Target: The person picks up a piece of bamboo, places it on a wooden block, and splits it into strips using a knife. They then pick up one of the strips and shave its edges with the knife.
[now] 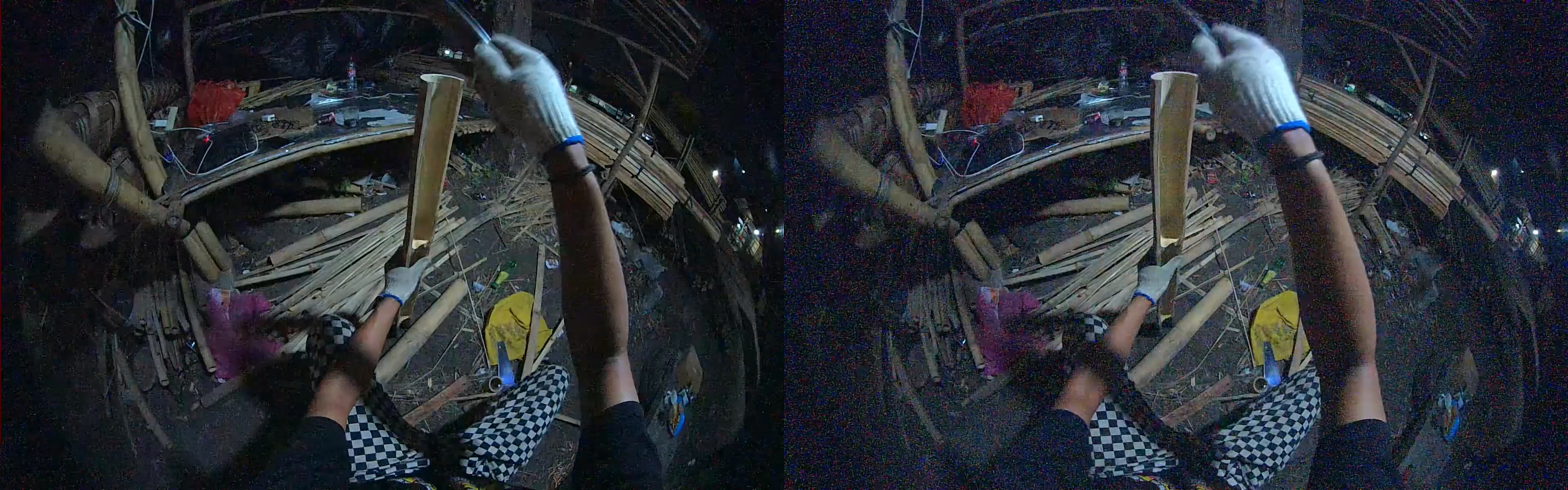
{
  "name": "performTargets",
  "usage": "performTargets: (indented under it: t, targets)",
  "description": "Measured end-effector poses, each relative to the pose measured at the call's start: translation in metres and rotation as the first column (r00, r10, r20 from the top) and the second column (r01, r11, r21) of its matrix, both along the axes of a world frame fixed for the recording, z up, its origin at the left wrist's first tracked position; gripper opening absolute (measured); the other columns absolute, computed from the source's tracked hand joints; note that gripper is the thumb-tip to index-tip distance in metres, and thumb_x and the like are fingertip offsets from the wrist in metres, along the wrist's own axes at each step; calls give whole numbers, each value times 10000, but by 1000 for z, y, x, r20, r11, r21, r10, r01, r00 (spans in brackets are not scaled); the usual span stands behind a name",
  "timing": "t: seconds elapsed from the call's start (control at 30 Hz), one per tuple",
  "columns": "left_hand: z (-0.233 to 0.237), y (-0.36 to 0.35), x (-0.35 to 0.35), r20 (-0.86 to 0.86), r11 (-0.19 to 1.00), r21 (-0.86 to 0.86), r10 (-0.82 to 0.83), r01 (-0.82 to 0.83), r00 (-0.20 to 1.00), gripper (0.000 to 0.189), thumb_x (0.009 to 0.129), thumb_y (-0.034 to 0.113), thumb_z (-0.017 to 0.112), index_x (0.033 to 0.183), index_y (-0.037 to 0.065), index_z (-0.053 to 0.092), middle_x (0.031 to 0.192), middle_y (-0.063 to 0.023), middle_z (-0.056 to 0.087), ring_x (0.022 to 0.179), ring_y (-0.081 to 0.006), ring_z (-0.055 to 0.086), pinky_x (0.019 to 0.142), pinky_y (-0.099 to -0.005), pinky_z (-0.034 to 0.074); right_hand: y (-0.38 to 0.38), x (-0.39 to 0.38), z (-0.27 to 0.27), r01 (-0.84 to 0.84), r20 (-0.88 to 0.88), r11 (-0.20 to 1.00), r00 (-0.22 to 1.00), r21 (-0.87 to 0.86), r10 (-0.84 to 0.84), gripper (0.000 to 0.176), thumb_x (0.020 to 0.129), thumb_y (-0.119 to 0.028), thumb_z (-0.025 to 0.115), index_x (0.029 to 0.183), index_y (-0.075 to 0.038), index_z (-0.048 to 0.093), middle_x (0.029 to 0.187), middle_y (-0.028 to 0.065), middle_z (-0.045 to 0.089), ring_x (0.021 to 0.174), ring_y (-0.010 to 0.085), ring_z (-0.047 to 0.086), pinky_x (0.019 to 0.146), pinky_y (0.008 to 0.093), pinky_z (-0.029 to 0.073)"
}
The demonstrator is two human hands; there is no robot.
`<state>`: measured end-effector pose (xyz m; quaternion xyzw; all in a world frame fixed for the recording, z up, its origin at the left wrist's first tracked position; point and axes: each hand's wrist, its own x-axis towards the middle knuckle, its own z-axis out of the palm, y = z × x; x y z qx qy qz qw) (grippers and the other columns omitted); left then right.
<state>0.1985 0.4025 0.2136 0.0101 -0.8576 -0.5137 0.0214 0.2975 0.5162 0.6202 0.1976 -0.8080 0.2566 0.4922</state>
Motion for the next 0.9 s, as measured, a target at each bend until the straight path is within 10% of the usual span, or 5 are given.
performTargets:
  t: [0.07,0.17,0.27,0.5,0.9]
  targets:
    - [0,-2,1,-166,972,203,-88,121,982,690,714,538,708,1168,35,577,1098,-179,630,1009,-331,601,845,-387,469,-4,14,12,-71,-275,996,960,-49,55,294,928,-299,507,922,-20,602,671,13,575,528,76,507,504,236,437]
    - [26,-1,14,78,997,73,-43,37,996,687,715,523,715,1176,34,573,1100,-178,629,1012,-323,603,848,-385,470,-20,30,18,-265,-320,917,933,-299,165,246,942,-213,475,917,0,596,639,23,541,558,93,489,512,258,422]
    - [8,0,3,66,998,50,-45,42,997,844,697,668,626,1040,-104,609,1061,-317,600,1028,-381,594,850,-404,466,-1,-28,-26,241,-201,966,955,90,-219,332,908,-306,434,928,-33,622,839,213,633,792,387,610,741,455,488]
    - [25,-4,18,-124,985,160,-51,71,991,494,743,339,742,1111,40,601,1003,-151,663,921,-286,641,784,-374,490,-13,-25,-35,147,184,955,963,257,-197,342,905,-282,419,949,-16,629,875,222,640,829,386,614,770,445,491]
    - [-18,0,-12,41,997,-64,-30,33,999,709,733,631,611,1061,3,633,998,-249,644,986,-386,604,836,-422,460,-6,-49,-87,-333,194,823,867,-460,459,363,900,-317,481,1016,10,590,787,186,607,774,315,593,703,355,453]
